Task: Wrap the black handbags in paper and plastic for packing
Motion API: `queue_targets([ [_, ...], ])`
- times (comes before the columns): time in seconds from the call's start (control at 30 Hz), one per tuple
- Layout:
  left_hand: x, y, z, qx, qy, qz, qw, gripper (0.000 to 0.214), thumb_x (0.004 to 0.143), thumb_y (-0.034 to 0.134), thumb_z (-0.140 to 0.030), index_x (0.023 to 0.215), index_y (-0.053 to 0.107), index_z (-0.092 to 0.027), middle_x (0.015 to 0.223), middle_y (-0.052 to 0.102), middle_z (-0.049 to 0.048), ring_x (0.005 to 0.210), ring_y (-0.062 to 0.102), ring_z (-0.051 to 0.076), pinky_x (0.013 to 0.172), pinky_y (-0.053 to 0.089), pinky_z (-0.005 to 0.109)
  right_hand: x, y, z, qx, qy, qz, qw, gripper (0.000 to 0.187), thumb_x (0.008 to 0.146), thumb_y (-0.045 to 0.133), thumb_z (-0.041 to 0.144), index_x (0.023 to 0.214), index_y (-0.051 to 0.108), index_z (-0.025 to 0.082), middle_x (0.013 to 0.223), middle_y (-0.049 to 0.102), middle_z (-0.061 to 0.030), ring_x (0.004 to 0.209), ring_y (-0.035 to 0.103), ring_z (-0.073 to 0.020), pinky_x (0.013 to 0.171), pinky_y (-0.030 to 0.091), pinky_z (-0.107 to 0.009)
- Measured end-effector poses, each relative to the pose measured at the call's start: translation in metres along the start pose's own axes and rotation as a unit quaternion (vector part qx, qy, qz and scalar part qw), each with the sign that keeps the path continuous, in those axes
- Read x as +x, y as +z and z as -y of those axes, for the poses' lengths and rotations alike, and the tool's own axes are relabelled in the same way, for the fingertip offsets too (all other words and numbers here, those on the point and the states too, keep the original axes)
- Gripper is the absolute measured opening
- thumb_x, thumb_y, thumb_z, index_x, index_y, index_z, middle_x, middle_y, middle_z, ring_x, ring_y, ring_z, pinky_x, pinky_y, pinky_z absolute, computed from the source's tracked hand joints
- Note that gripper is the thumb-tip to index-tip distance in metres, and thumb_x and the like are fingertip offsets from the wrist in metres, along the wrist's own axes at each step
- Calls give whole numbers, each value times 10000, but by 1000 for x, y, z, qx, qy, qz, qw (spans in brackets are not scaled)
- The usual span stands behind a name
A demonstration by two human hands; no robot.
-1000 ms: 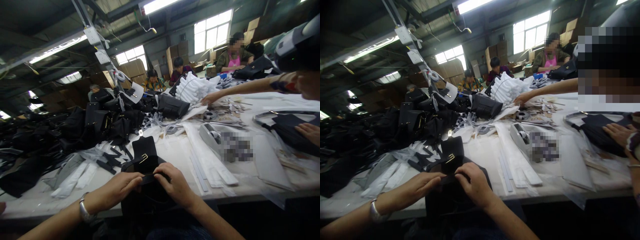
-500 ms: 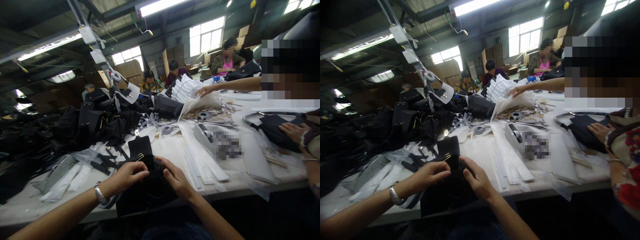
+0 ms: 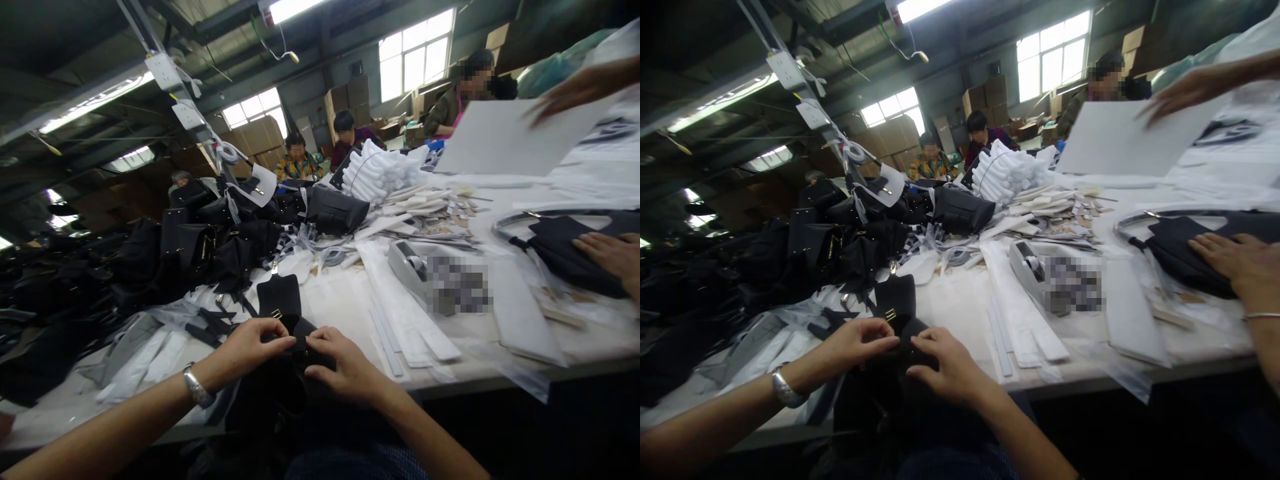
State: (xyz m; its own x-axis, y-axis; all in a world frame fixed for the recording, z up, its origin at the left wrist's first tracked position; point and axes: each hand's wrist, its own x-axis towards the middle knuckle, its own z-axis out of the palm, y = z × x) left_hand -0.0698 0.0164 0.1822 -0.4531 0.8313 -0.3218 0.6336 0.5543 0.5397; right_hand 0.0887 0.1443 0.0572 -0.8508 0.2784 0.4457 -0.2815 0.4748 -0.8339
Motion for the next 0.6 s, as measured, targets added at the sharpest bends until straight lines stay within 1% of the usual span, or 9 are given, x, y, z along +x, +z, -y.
queue_targets([
  [0.13,-4,-1,0,19,8,16,1000,395,823,579,-563,804,659,-177,697,636,0,623,548,152,552,399,239,-1,8,12,-29,5,-38,999,333,771,696,185,1098,639,222,1041,621,-52,982,566,-219,886,478,-358],
  [0.23,-9,-3,0,38,-1,25,999,388,844,559,-546,823,676,-177,650,645,0,613,567,157,570,404,245,-1,15,12,-26,5,-60,998,277,789,687,196,1057,628,231,1035,631,-42,985,561,-213,879,466,-346],
  [0.43,-16,-6,-7,95,-22,20,995,380,805,596,-535,837,722,-177,670,693,20,635,627,184,585,420,256,-3,22,10,-31,10,-86,996,270,780,695,173,1032,624,243,1017,634,-25,988,558,-197,873,450,-320],
  [0.53,-15,-5,-11,116,-17,20,993,379,805,577,-527,822,722,-177,691,705,24,650,637,184,581,418,250,-3,24,11,-36,10,-93,995,262,781,697,177,1024,626,244,1015,633,-22,994,558,-196,871,449,-315],
  [0.6,-12,-4,-13,127,-18,25,991,377,807,560,-519,812,716,-176,666,698,22,627,630,180,557,406,247,-3,25,11,-39,8,-96,995,263,785,695,182,1031,626,246,1017,635,-24,993,560,-197,873,450,-315],
])
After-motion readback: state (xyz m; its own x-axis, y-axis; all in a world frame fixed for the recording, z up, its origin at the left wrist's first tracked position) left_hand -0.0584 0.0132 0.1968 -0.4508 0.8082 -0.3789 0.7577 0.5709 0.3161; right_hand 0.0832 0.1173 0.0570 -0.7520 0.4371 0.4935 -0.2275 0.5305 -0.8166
